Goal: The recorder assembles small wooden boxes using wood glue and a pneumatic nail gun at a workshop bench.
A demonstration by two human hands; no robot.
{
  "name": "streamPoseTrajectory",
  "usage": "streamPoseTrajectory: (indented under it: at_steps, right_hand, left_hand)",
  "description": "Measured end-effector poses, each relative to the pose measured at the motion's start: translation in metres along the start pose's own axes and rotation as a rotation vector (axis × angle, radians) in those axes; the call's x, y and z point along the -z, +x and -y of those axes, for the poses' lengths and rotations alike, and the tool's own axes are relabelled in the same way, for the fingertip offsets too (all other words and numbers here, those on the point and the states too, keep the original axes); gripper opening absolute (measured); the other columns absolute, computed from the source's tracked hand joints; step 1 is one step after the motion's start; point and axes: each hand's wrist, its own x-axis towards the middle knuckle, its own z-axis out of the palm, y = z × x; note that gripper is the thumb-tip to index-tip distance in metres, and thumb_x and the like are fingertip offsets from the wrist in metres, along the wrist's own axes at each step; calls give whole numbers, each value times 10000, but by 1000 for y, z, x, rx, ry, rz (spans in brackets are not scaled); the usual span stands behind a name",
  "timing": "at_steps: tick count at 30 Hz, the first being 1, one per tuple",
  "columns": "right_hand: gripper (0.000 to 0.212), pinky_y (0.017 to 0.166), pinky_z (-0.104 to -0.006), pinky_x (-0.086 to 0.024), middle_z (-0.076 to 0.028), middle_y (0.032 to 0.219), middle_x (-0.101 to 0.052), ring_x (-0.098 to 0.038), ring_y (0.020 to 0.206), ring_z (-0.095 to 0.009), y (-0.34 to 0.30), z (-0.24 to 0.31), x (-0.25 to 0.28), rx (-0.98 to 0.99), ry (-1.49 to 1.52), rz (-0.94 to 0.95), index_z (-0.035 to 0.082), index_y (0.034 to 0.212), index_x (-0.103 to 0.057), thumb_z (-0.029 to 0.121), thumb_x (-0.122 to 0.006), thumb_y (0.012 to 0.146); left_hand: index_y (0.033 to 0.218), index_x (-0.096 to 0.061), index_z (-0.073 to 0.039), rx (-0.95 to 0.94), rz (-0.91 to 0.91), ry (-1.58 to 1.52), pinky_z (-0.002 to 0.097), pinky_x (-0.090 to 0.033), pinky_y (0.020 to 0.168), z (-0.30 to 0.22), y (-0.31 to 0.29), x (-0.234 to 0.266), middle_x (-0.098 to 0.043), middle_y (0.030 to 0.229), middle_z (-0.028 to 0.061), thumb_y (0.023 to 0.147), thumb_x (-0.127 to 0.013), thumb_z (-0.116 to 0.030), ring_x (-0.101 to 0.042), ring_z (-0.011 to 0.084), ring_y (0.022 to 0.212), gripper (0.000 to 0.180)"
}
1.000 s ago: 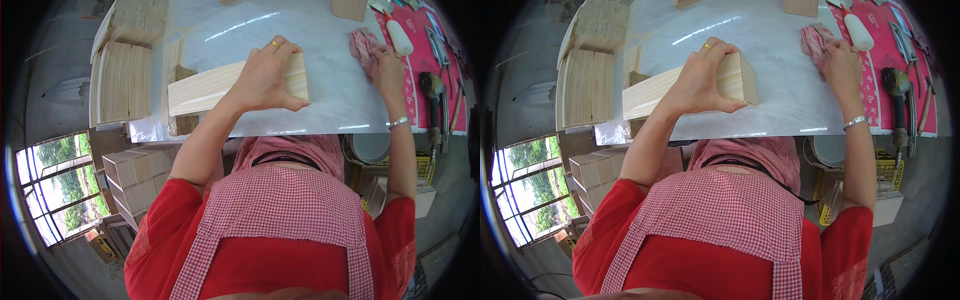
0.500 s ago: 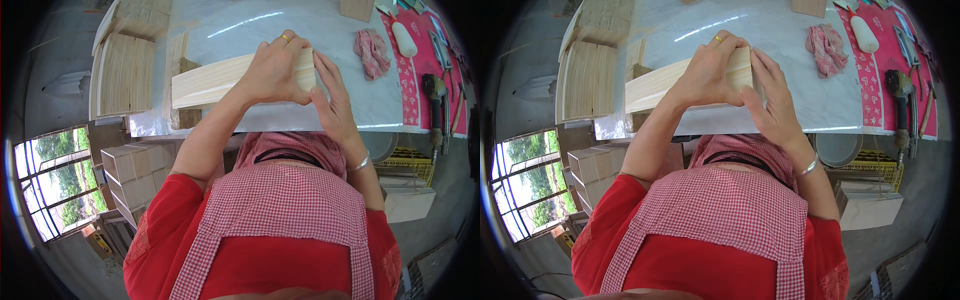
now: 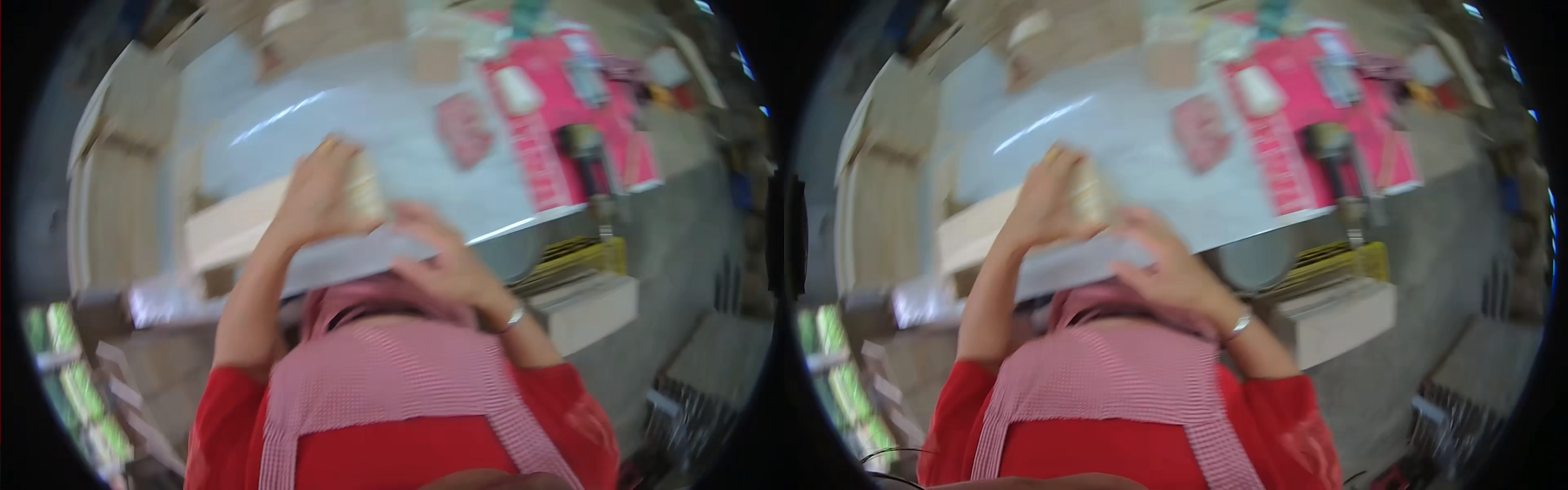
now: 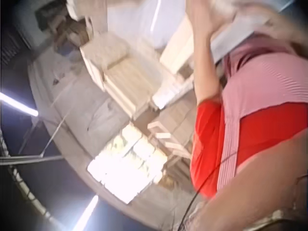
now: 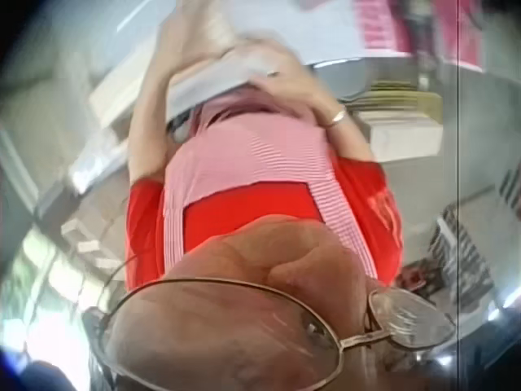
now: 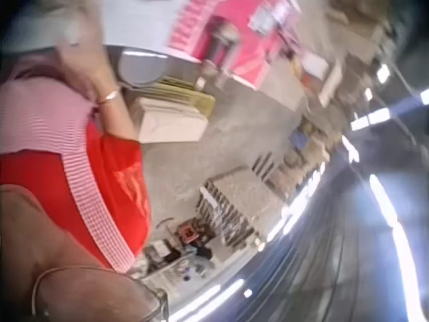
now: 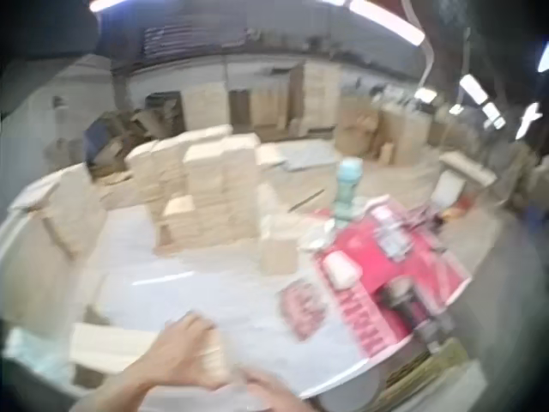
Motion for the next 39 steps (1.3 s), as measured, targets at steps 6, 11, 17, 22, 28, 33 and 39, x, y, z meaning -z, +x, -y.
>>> streamPoseTrajectory:
  at_steps: [6, 11, 17, 22, 28, 33, 39]
  right_hand:
    - [271, 975, -398, -467, -209, 1218, -589, -579, 1139, -342, 2, -26, 56, -354, -342, -137, 34, 1136, -653, 143, -690, 891]
    - [398, 957, -381, -486, -237, 1214, -574, -585, 1120, -369, 11, -1, -5, 171, -312, -322, -50, 1262, -560, 129, -649, 918]
    - [494, 951, -377, -484, -215, 1239, -557, -591, 1095, -360, 12, 6, -44, 71, -28, -347, -69, 1309, -507, 113, -687, 887]
    - [488, 946, -372, -484, -212, 1240, -558, -594, 1095, -349, 6, 6, -54, 44, 9, -393, -71, 1295, -511, 114, -696, 883]
    - [500, 950, -381, -479, -210, 1241, -557, -587, 1108, -347, 7, 10, -52, 39, 8, -403, -64, 1275, -522, 149, -720, 867]
    - [537, 960, -396, -472, -210, 1237, -557, -575, 1125, -352, 7, 13, -51, 32, -36, -404, -57, 1271, -525, 182, -744, 842]
    - [520, 962, -405, -471, -216, 1244, -552, -564, 1147, -361, 11, 13, -44, 24, -21, -348, -43, 1250, -547, 177, -750, 825]
  left_hand:
    - [1142, -549, -35, 97, 36, -10, 442, -416, 825, -15, -4, 2, -549, 1103, 143, 463, -875, -333, -565, 352, 1009, 810]
    - [1139, -551, -32, 82, 10, -23, 425, -401, 833, -16, -2, 1, -547, 1104, 140, 456, -873, -331, -561, 343, 1009, 813]
    - [1136, -533, -38, 117, 19, -20, 420, -400, 836, -14, 2, -2, -540, 1101, 138, 457, -856, -311, -555, 347, 1000, 800]
    - [1128, -534, -31, 113, 14, -36, 422, -398, 825, -14, 1, -3, -538, 1091, 141, 457, -853, -312, -556, 344, 994, 794]
    - [1113, -559, -28, 127, 4, -37, 418, -394, 808, -15, 2, -4, -543, 1075, 130, 438, -867, -339, -566, 328, 975, 805]
    - [1113, -558, -32, 117, -13, -24, 418, -392, 804, -14, 3, -7, -544, 1073, 127, 432, -874, -346, -567, 327, 974, 814]
    - [1116, -557, -35, 126, -5, -10, 419, -390, 799, -13, 4, -5, -544, 1069, 125, 429, -883, -352, -567, 324, 971, 824]
